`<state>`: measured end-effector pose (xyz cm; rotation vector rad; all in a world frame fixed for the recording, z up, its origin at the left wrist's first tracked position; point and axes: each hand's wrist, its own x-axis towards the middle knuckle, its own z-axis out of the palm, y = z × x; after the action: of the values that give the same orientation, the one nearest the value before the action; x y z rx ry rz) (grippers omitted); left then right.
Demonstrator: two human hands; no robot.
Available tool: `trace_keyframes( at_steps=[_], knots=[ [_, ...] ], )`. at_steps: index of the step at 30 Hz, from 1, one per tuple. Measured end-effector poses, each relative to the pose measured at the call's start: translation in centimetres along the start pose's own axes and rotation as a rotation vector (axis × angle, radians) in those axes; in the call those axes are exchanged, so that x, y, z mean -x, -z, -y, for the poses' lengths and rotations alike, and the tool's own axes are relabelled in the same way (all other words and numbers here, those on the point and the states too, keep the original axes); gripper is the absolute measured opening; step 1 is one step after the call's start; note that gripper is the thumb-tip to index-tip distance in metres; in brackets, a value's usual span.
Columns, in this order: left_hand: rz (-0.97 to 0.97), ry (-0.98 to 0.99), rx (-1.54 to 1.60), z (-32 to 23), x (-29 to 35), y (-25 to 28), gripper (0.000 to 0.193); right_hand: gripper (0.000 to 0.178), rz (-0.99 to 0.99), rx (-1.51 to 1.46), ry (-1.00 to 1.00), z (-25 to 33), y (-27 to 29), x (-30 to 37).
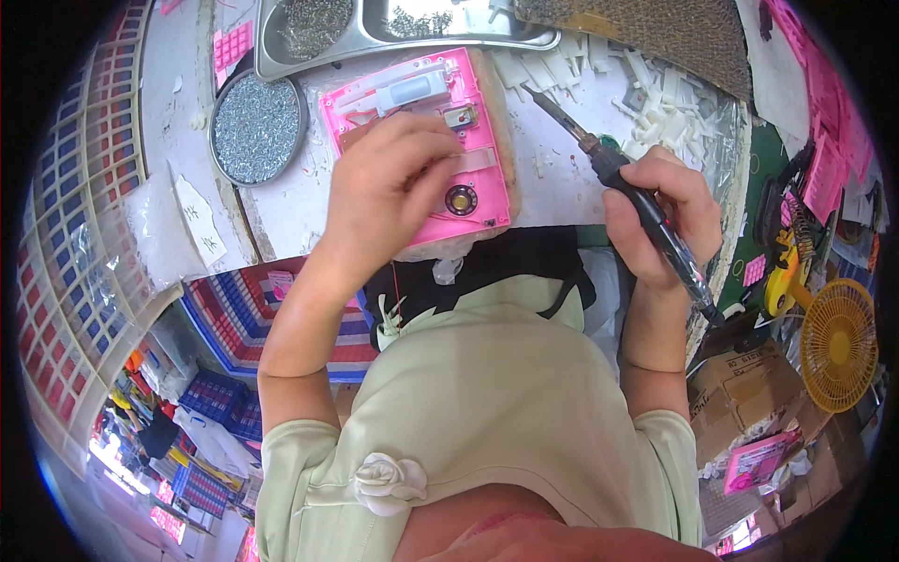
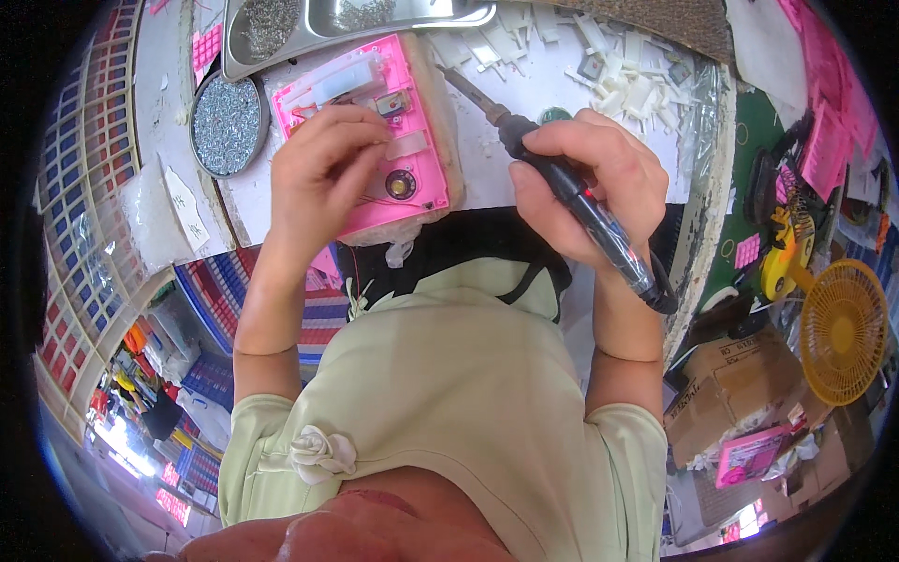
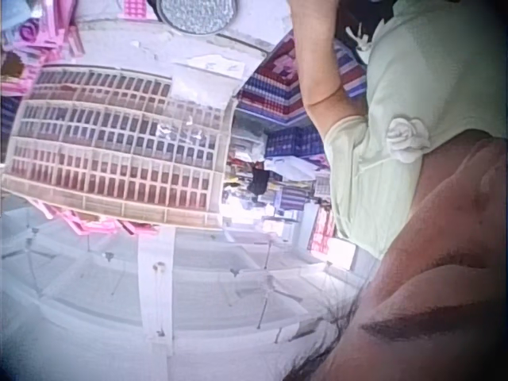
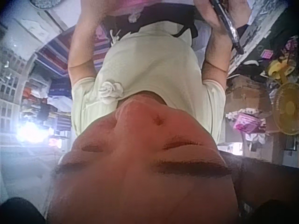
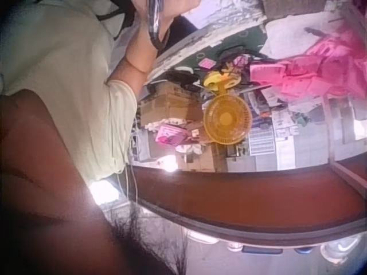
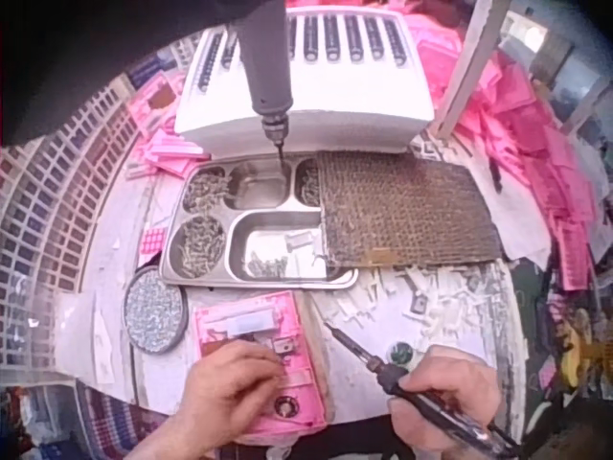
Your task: Assembling electronic components into a pink toy housing using a soldering iron and electric screwdriver.
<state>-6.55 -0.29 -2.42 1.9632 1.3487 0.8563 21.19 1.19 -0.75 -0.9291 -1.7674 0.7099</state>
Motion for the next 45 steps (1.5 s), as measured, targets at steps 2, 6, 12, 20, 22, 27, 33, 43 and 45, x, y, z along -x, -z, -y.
trace_keyframes(
  at_steps=[2,6,12,20,22,27,33,43,45],
  knots=[
    [0.013,0.169,0.213,0.2,0.0,0.2,0.016,0.031,-0.018,-0.002,-0.001,-0.1,0.1,0.3],
    [0.014,0.404,0.455,0.0,0.2,0.2,0.009,0.032,0.018,0.011,-0.001,0.1,-0.2,0.2],
    [0.217,0.04,0.146,0.4,-0.2,1.4,0.011,0.032,0.054,-0.026,0.025,0.2,-0.1,0.1],
    [0.269,-0.086,-0.035,-0.1,0.1,1.3,0.02,0.032,0.178,-0.153,-0.108,1.1,0.5,1.5],
    [0.231,-0.077,-0.005,-0.1,0.4,1.2,0.019,0.033,0.072,-0.161,-0.228,1.9,-0.4,2.3],
    [0.009,-0.065,-0.06,0.4,1.3,0.7,0.017,0.049,0.213,0.098,-0.057,2.7,-5.0,2.3],
    [-0.079,-0.027,-0.004,0.5,1.6,0.5,0.018,0.051,0.229,0.126,0.088,1.5,-9.5,3.3],
    [-0.127,-0.034,0.035,0.9,1.9,0.3,0.016,0.049,0.228,0.179,0.12,2.9,-10.0,2.9],
    [-0.126,-0.042,0.04,1.1,1.9,0.3,0.015,0.051,0.219,0.167,0.094,2.6,-10.1,3.5]
  ],
)
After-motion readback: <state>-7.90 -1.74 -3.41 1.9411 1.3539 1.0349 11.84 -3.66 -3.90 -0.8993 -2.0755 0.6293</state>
